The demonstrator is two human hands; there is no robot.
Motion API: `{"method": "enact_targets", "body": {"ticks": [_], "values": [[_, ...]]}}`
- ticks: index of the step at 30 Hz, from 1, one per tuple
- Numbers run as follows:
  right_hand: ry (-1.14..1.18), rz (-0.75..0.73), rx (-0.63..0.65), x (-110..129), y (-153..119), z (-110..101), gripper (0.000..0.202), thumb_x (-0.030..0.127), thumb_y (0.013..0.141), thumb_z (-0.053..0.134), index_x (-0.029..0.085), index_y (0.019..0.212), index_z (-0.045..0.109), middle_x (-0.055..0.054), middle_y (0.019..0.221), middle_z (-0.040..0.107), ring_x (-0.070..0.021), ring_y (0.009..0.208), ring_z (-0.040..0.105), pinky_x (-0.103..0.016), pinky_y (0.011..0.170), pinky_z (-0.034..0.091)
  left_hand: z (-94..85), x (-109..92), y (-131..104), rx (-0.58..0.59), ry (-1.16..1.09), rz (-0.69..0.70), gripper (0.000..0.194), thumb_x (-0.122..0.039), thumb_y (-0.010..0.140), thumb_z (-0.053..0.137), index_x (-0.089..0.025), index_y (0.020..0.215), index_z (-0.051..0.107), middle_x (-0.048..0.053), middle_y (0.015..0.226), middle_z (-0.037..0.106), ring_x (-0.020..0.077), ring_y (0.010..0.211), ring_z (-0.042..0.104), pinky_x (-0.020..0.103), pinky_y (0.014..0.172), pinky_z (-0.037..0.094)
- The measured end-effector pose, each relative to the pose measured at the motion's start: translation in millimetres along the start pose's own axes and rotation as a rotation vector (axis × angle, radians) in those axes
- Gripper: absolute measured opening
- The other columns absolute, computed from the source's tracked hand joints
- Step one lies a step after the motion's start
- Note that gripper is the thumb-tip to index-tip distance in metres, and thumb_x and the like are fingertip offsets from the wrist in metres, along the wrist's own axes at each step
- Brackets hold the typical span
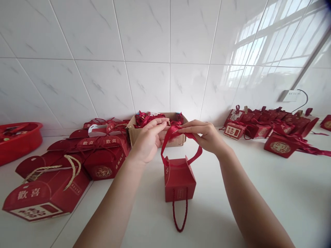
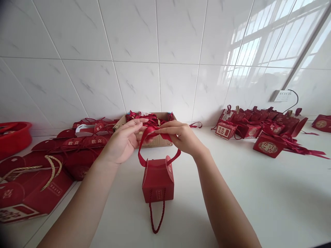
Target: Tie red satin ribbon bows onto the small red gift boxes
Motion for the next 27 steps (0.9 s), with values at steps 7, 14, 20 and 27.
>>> {"method": "enact_targets", "body": {"ticks": [7,14,20,27], "values": [[0.245,0.106,-0.048,-9,-8,5,0.026,0.027,0.088,0.053,0.031,0.11,0.067,-0.003,0.117,0.066,-0.0197,0.112,0.058,-0.039,0.095,0.046,-7.8,-9,-1,-0.036,0.274,0.199,0.03,-0.041,0.081,0.059,-0.019,0.1,0.06,0.004,0.077,0.068,0.0192,0.083,0.066,0.033,0.078,0.05],[0.655,0.438,-0.318,-36,-54,-8,0.016,0.033,0.085,0.059,0.027,0.093,0.072,-0.004,0.104,0.069,-0.0176,0.102,0.059,-0.03,0.078,0.048,-18.3,-50,-44,-0.189,1.023,0.594,0.027,-0.035,0.081,0.058,-0.021,0.103,0.059,0.001,0.076,0.065,0.0158,0.067,0.06,0.025,0.065,0.042],[0.482,0.838,-0.277,-64,-138,-23,0.029,0.045,0.077,0.062,0.018,0.084,0.07,-0.008,0.092,0.068,-0.019,0.088,0.061,-0.029,0.071,0.045,-74.7,-44,-72,-0.233,1.41,0.5,0.016,-0.035,0.077,0.058,-0.022,0.086,0.058,-0.006,0.057,0.043,0.0121,0.052,0.043,0.023,0.059,0.035],[0.243,1.189,-0.068,-75,-220,-17,0.028,0.043,0.074,0.06,0.016,0.073,0.069,-0.011,0.083,0.069,-0.0248,0.078,0.065,-0.035,0.064,0.047,-138.3,29,-92,-0.065,1.443,0.13,0.006,-0.027,0.073,0.052,-0.022,0.074,0.056,-0.005,0.052,0.046,0.014,0.047,0.046,0.025,0.053,0.037]]}}
Point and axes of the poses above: each hand's wrist, its own y-axis towards the middle knuckle, its own z-axis out of the palm, x = y × z, the point moved 8 cm from there along y, towards the middle knuckle
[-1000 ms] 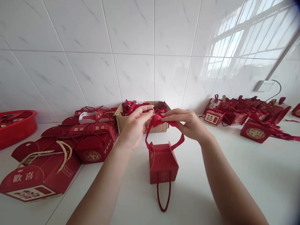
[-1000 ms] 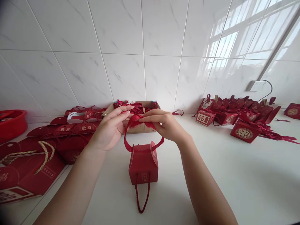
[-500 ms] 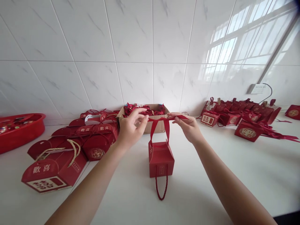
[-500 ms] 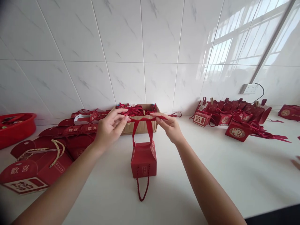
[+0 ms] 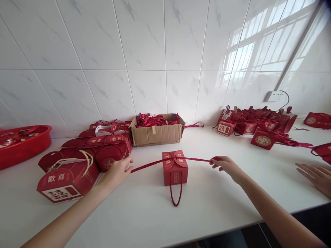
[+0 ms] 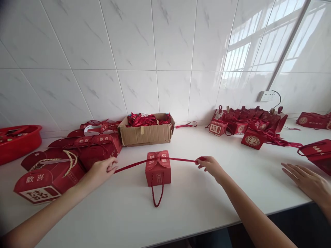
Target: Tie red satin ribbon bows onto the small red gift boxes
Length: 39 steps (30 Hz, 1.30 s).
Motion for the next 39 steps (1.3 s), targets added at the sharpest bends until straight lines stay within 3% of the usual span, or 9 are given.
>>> {"method": "enact_targets", "body": {"ticks": [4,7,11,15,24,30,33,36,39], "values": [[-0.075,-0.024,-0.099,11,3,8,0.032,0.043,0.075,0.06,0.019,0.095,0.068,-0.012,0.103,0.067,-0.0293,0.099,0.061,-0.04,0.076,0.048,12.7,-19,2,-0.016,-0.056,0.034,0.008,-0.025,0.069,0.057,-0.023,0.075,0.062,0.006,0.079,0.064,0.0258,0.077,0.058,0.037,0.072,0.044],[-0.1,-0.179,-0.198,45,5,16,0.045,0.046,0.078,0.058,0.023,0.116,0.058,-0.01,0.128,0.054,-0.0273,0.116,0.051,-0.041,0.09,0.045,16.6,-49,11,-0.051,-0.146,0.06,0.015,-0.029,0.074,0.057,-0.022,0.085,0.064,0.009,0.103,0.064,0.0303,0.104,0.054,0.044,0.091,0.04],[-0.168,-0.541,0.062,100,-5,64,0.051,0.046,0.079,0.06,0.025,0.125,0.051,-0.009,0.134,0.049,-0.0259,0.123,0.046,-0.045,0.1,0.04,35.8,-88,20,0.001,-0.325,0.081,0.025,-0.036,0.083,0.051,-0.024,0.101,0.061,0.007,0.113,0.063,0.0234,0.108,0.057,0.038,0.09,0.047],[-0.208,-0.684,0.33,119,-14,108,0.069,0.039,0.077,0.065,0.028,0.138,0.036,-0.01,0.136,0.047,-0.0262,0.126,0.043,-0.045,0.1,0.042,53.2,-107,25,0.018,-0.432,0.083,0.024,-0.033,0.082,0.054,-0.023,0.102,0.061,0.006,0.113,0.062,0.0229,0.109,0.057,0.037,0.09,0.048],[-0.191,-0.726,0.279,118,-7,119,0.056,0.024,0.074,0.065,0.025,0.126,0.045,-0.008,0.118,0.055,-0.0217,0.106,0.054,-0.037,0.088,0.049,62.8,-108,27,0.063,-0.53,0.053,0.019,-0.027,0.076,0.059,-0.022,0.093,0.064,0.007,0.111,0.059,0.0224,0.109,0.055,0.036,0.094,0.046],[-0.13,-0.698,0.258,115,-6,114,0.032,0.035,0.083,0.057,0.024,0.113,0.051,-0.009,0.119,0.054,-0.0209,0.105,0.055,-0.038,0.087,0.049,68.4,-98,25,0.066,-0.584,-0.077,0.031,-0.032,0.073,0.063,-0.022,0.101,0.055,0.008,0.115,0.053,0.0239,0.109,0.053,0.036,0.086,0.048],[-0.067,-0.535,0.178,100,4,102,0.037,0.042,0.08,0.06,0.024,0.111,0.05,-0.009,0.123,0.047,-0.0215,0.11,0.051,-0.035,0.083,0.05,73.3,-88,23,0.088,-0.608,-0.193,0.041,-0.041,0.07,0.066,-0.021,0.102,0.049,0.009,0.114,0.051,0.0239,0.103,0.054,0.035,0.078,0.048],[0.014,-0.252,0.187,77,13,99,0.048,0.052,0.069,0.068,0.023,0.101,0.049,-0.007,0.109,0.051,-0.0162,0.084,0.058,-0.027,0.06,0.049,80.8,-80,22,0.149,-0.646,-0.275,0.047,-0.047,0.067,0.069,-0.021,0.099,0.046,0.007,0.104,0.054,0.0204,0.088,0.056,0.033,0.073,0.047],[0.081,-0.06,0.29,60,14,106,0.046,0.059,0.067,0.067,0.021,0.085,0.047,0.001,0.078,0.052,-0.0071,0.054,0.043,-0.021,0.044,0.031,89.1,-76,22,0.223,-0.706,-0.326,0.047,-0.05,0.066,0.069,-0.02,0.094,0.046,0.004,0.095,0.057,0.0191,0.082,0.057,0.031,0.071,0.045]]}}
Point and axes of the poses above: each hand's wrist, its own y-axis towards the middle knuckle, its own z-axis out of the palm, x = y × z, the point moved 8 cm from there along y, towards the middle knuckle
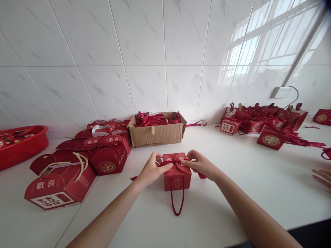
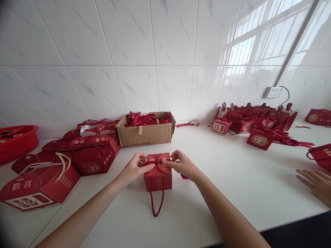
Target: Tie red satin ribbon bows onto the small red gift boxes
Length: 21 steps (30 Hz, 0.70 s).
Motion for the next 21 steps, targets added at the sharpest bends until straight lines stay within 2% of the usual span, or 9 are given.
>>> {"method": "enact_targets", "body": {"ticks": [3,7,10,15,18,21], "values": [[0.023,0.073,0.125,-8,0,8,0.047,0.063,0.07,0.062,0.019,0.072,0.046,0.006,0.059,0.04,-0.0056,0.048,0.027,-0.022,0.044,0.019,4.6,3,2,0.08,-0.059,-0.047,0.042,-0.051,0.065,0.069,-0.018,0.084,0.052,0.003,0.087,0.06,0.0202,0.082,0.058,0.03,0.071,0.043],[0.143,0.033,0.222,-6,0,10,0.05,0.063,0.077,0.053,0.019,0.061,0.038,0.007,0.057,0.028,-0.0066,0.05,0.023,-0.024,0.048,0.02,11.4,3,0,0.174,-0.14,-0.095,0.04,-0.052,0.063,0.071,-0.016,0.078,0.061,0.002,0.081,0.063,0.0197,0.077,0.058,0.029,0.07,0.04],[0.235,0.037,0.284,-5,-1,13,0.051,0.058,0.076,0.059,0.019,0.059,0.031,0.008,0.057,0.021,-0.0062,0.05,0.016,-0.025,0.047,0.013,15.2,5,0,0.196,-0.199,-0.121,0.038,-0.051,0.062,0.072,-0.016,0.075,0.061,0.0,0.073,0.06,0.0142,0.066,0.053,0.025,0.061,0.035],[0.274,0.03,0.253,-8,2,5,0.047,0.049,0.073,0.068,0.019,0.059,0.034,0.009,0.054,0.021,-0.0058,0.049,0.013,-0.027,0.048,0.008,16.9,15,6,0.212,-0.297,-0.149,0.043,-0.056,0.069,0.063,-0.018,0.061,0.044,-0.004,0.06,0.043,0.0083,0.051,0.036,0.023,0.048,0.022],[0.231,0.022,0.211,-9,5,-4,0.047,0.047,0.071,0.07,0.018,0.058,0.036,0.009,0.051,0.023,-0.0052,0.047,0.015,-0.027,0.048,0.008,9.8,18,11,0.184,-0.299,-0.146,0.048,-0.051,0.065,0.068,-0.019,0.058,0.033,-0.007,0.057,0.031,0.0066,0.047,0.026,0.022,0.047,0.014],[0.199,0.019,0.195,-9,5,-9,0.045,0.046,0.068,0.072,0.018,0.056,0.04,0.009,0.049,0.024,-0.0051,0.047,0.017,-0.026,0.048,0.009,4.8,18,11,0.166,-0.274,-0.133,0.048,-0.048,0.065,0.069,-0.02,0.058,0.03,-0.008,0.056,0.027,0.0066,0.047,0.023,0.023,0.047,0.012]]}}
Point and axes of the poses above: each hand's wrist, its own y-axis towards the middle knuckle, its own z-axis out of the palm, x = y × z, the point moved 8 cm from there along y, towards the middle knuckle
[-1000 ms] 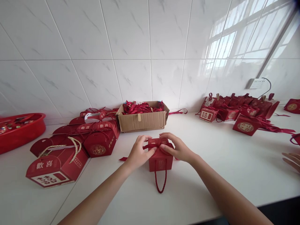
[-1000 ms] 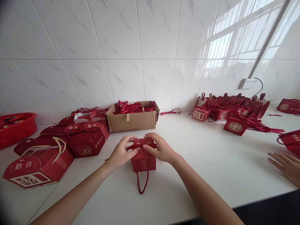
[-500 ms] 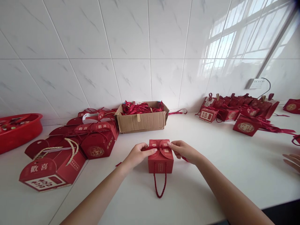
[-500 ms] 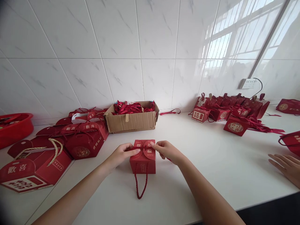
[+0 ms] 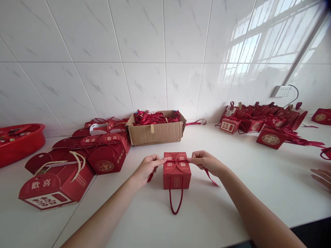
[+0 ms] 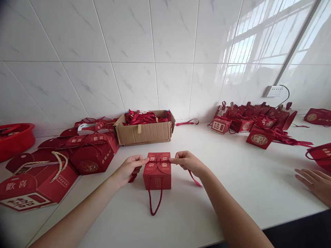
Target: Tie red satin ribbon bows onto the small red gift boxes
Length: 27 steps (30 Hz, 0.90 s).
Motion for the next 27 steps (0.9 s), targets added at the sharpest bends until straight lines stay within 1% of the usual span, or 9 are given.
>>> {"method": "enact_targets", "body": {"ticks": [4,7,10,14,17,19,21,23,27], "values": [[0.092,-0.015,0.062,5,-5,3,0.039,0.042,0.07,0.072,0.017,0.057,0.046,0.008,0.051,0.026,-0.0053,0.047,0.021,-0.025,0.048,0.015,2.6,-4,-9,-0.006,0.05,0.007,0.046,-0.049,0.067,0.066,-0.02,0.059,0.03,-0.007,0.057,0.028,0.007,0.047,0.022,0.024,0.047,0.011],[0.214,-0.073,0.089,14,-11,4,0.032,0.041,0.072,0.07,0.016,0.061,0.054,0.004,0.055,0.039,-0.0079,0.052,0.036,-0.025,0.052,0.028,4.3,-9,-17,-0.028,0.114,0.014,0.045,-0.05,0.069,0.064,-0.021,0.058,0.031,-0.007,0.056,0.027,0.0074,0.047,0.022,0.024,0.046,0.012],[0.263,-0.149,0.084,23,-15,5,0.027,0.042,0.069,0.072,0.017,0.066,0.06,0.0,0.063,0.051,-0.0118,0.059,0.047,-0.029,0.062,0.039,3.6,-19,-23,-0.075,0.184,0.066,0.044,-0.048,0.068,0.066,-0.02,0.057,0.033,-0.007,0.057,0.029,0.0089,0.05,0.028,0.024,0.049,0.019],[0.232,-0.264,0.076,37,-18,17,0.022,0.04,0.073,0.07,0.019,0.074,0.065,0.0,0.067,0.057,-0.0122,0.063,0.051,-0.029,0.067,0.043,-0.1,-47,-32,-0.265,0.385,0.297,0.027,-0.037,0.065,0.07,-0.021,0.07,0.049,-0.002,0.077,0.052,0.0169,0.077,0.048,0.028,0.072,0.035],[0.19,-0.334,0.022,48,-19,26,0.022,0.041,0.079,0.065,0.019,0.08,0.065,0.0,0.065,0.057,-0.0115,0.061,0.051,-0.029,0.065,0.044,16.6,-72,-38,-0.297,0.583,0.497,0.019,-0.035,0.071,0.065,-0.023,0.082,0.055,0.001,0.092,0.062,0.0217,0.095,0.052,0.034,0.087,0.034],[0.16,-0.352,0.014,52,-20,33,0.025,0.043,0.08,0.062,0.019,0.088,0.065,0.0,0.068,0.059,-0.0116,0.062,0.052,-0.029,0.065,0.045,31.2,-84,-38,-0.261,0.636,0.577,0.017,-0.035,0.074,0.063,-0.024,0.085,0.057,0.001,0.091,0.065,0.0209,0.091,0.056,0.035,0.088,0.034],[0.137,-0.351,0.049,55,-22,39,0.027,0.043,0.082,0.06,0.019,0.093,0.064,-0.001,0.072,0.06,-0.0117,0.067,0.055,-0.028,0.068,0.046,40.0,-94,-37,-0.28,0.682,0.64,0.011,-0.032,0.075,0.061,-0.024,0.083,0.059,-0.001,0.085,0.067,0.0197,0.085,0.058,0.036,0.088,0.033],[0.138,-0.345,0.068,54,-23,40,0.026,0.042,0.082,0.061,0.02,0.097,0.061,-0.001,0.075,0.062,-0.0118,0.07,0.057,-0.028,0.07,0.046,43.1,-100,-36,-0.319,0.717,0.667,0.005,-0.027,0.077,0.057,-0.023,0.076,0.059,-0.002,0.078,0.066,0.0196,0.082,0.058,0.038,0.09,0.03],[0.128,-0.323,-0.009,48,-19,34,0.036,0.04,0.079,0.065,0.024,0.109,0.053,0.001,0.07,0.062,-0.0142,0.071,0.06,-0.029,0.069,0.048,40.8,-105,-31,-0.341,0.692,0.655,0.008,-0.025,0.077,0.054,-0.023,0.071,0.058,-0.001,0.075,0.065,0.02,0.08,0.058,0.039,0.09,0.031]]}}
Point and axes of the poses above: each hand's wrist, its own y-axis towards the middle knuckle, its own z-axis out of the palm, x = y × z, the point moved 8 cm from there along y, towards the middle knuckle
